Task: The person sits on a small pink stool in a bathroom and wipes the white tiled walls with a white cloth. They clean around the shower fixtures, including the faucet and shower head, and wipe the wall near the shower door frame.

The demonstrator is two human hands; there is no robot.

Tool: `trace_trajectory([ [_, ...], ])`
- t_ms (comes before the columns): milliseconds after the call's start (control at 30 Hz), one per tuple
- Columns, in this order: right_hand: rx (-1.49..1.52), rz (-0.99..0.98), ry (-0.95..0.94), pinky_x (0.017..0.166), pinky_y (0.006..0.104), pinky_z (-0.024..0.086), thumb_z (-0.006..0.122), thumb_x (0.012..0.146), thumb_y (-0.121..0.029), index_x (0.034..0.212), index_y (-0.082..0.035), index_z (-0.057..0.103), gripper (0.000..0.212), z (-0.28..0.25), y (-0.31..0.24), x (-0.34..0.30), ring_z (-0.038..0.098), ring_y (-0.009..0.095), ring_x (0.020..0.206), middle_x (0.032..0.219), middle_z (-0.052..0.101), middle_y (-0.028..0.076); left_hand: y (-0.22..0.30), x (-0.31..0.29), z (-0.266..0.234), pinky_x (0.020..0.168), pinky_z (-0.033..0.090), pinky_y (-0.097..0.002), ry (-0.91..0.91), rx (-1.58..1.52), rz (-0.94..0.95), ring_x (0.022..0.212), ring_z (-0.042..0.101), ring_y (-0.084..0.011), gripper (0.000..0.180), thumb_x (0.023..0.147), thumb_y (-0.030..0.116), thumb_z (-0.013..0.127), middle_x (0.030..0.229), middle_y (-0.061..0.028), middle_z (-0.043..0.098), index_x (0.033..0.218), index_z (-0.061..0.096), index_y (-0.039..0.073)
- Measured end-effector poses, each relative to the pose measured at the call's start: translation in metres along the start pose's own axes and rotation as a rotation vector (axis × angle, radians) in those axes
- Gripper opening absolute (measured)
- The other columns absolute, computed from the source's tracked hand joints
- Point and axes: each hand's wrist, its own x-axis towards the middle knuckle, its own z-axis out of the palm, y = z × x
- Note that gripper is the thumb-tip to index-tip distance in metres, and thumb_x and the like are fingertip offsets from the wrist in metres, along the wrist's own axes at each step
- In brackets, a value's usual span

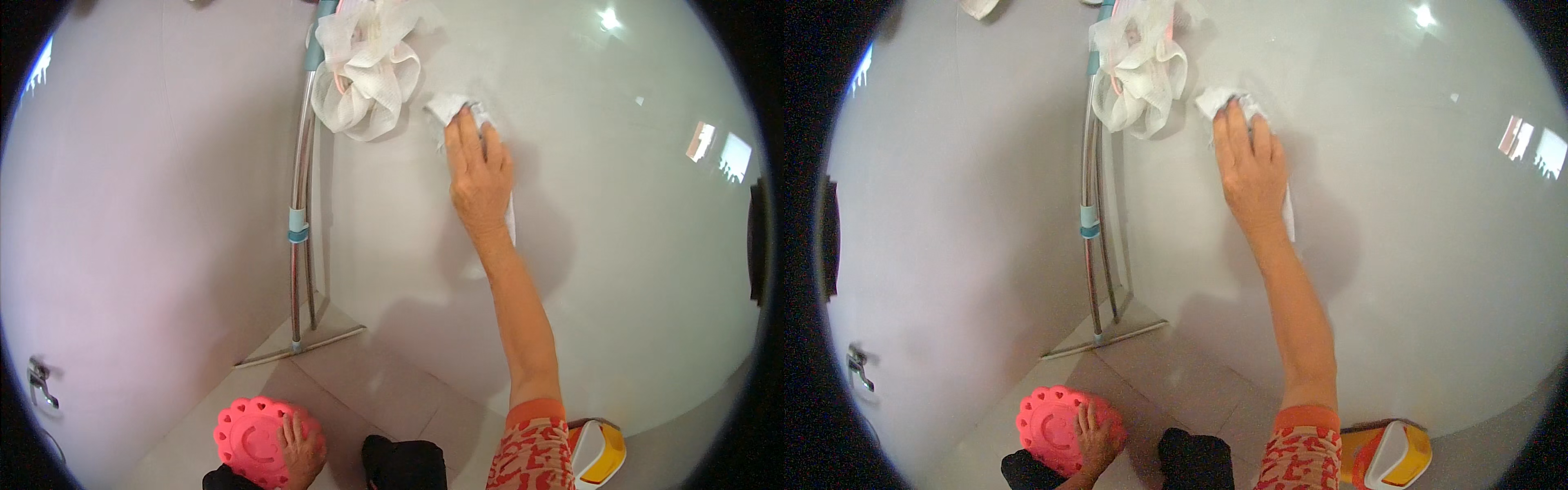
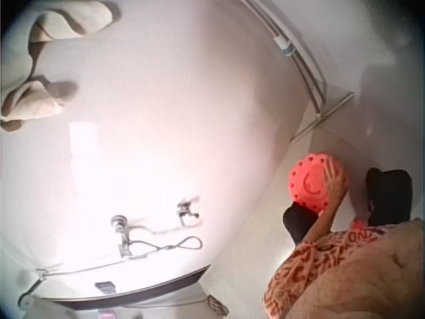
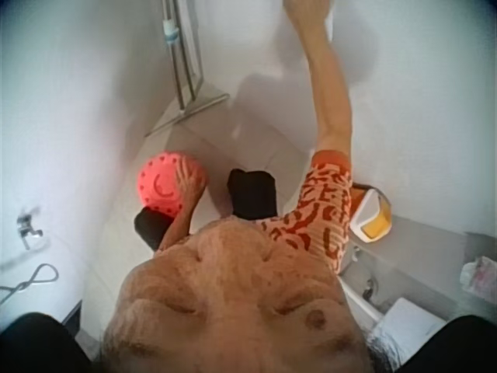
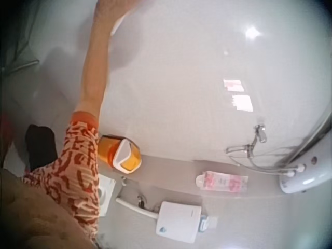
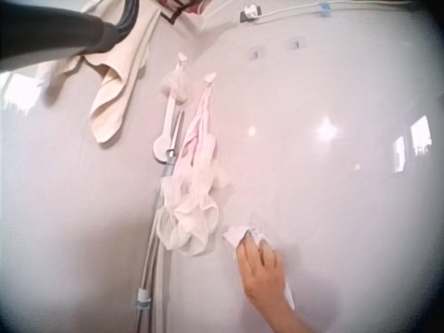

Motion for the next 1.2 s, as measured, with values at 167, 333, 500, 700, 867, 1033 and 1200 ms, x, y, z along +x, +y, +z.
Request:
trace_trajectory([
  [167,0.137,-0.151,-0.156,0.079,0.0319,0.045,0.061,0.077,-0.006,0.120,-0.006,0.059,0.043,0.004,-0.039,-0.041,0.049,0.026,0.108,0.129,0.053,0.007,-0.008,0.007,0.003,0.108,0.019,-0.0598,0.067,0.039,0.004,0.136,0.022,-0.0469,0.046,0.069,0.034,0.074,0.145,-0.0254,0.031,0.106,0.065,0.007],
  [333,0.233,-0.303,-0.381,0.085,0.0320,0.044,0.058,0.080,-0.009,0.121,-0.007,0.058,0.041,-0.003,-0.069,-0.096,0.048,0.025,0.110,0.132,0.048,0.004,-0.004,0.007,-0.001,0.107,0.021,-0.0592,0.038,0.002,-0.023,0.136,0.023,-0.0466,0.044,0.069,0.033,0.073,0.144,-0.0247,0.033,0.106,0.066,0.010],
  [500,0.315,-0.492,-0.535,0.086,0.0321,0.043,0.057,0.081,-0.012,0.120,-0.010,0.059,0.039,-0.006,-0.082,-0.149,0.047,0.024,0.111,0.133,0.046,0.001,-0.003,0.006,0.001,0.107,0.023,-0.0587,0.058,-0.036,-0.020,0.135,0.024,-0.0460,0.040,0.070,0.031,0.073,0.145,-0.0233,0.033,0.104,0.067,0.011],
  [700,0.187,-0.202,-0.171,0.083,0.0347,0.045,0.059,0.080,-0.015,0.113,-0.013,0.063,0.034,0.038,-0.081,-0.062,0.051,0.024,0.104,0.124,0.056,0.002,0.003,0.013,-0.018,0.105,0.025,-0.0582,0.056,-0.074,-0.037,0.134,0.029,-0.0453,0.033,0.069,0.025,0.070,0.144,-0.0209,0.035,0.098,0.062,0.011],
  [867,0.186,-0.073,-0.057,0.081,0.0344,0.045,0.060,0.078,-0.011,0.112,-0.010,0.063,0.035,0.069,-0.110,-0.032,0.051,0.025,0.104,0.123,0.056,0.003,0.004,0.014,-0.008,0.103,0.027,-0.0589,0.073,-0.086,-0.064,0.133,0.031,-0.0441,0.039,0.066,0.024,0.072,0.143,-0.0196,0.037,0.103,0.063,0.014],
  [1033,0.332,-0.314,-0.323,0.087,0.0311,0.042,0.056,0.082,-0.012,0.115,-0.005,0.060,0.034,0.079,-0.151,-0.074,0.049,0.023,0.105,0.126,0.051,0.005,0.003,0.015,-0.010,0.104,0.026,-0.0586,0.014,-0.084,-0.092,0.133,0.029,-0.0445,0.040,0.066,0.024,0.075,0.143,-0.0205,0.036,0.104,0.067,0.013],
  [1200,0.383,-0.434,-0.628,0.090,0.0309,0.040,0.054,0.084,-0.013,0.120,-0.002,0.056,0.038,0.071,-0.182,-0.136,0.049,0.023,0.106,0.123,0.050,0.006,0.005,0.016,-0.018,0.103,0.028,-0.0581,-0.007,-0.053,-0.117,0.132,0.032,-0.0427,0.039,0.068,0.025,0.071,0.142,-0.0178,0.039,0.106,0.065,0.017],
])
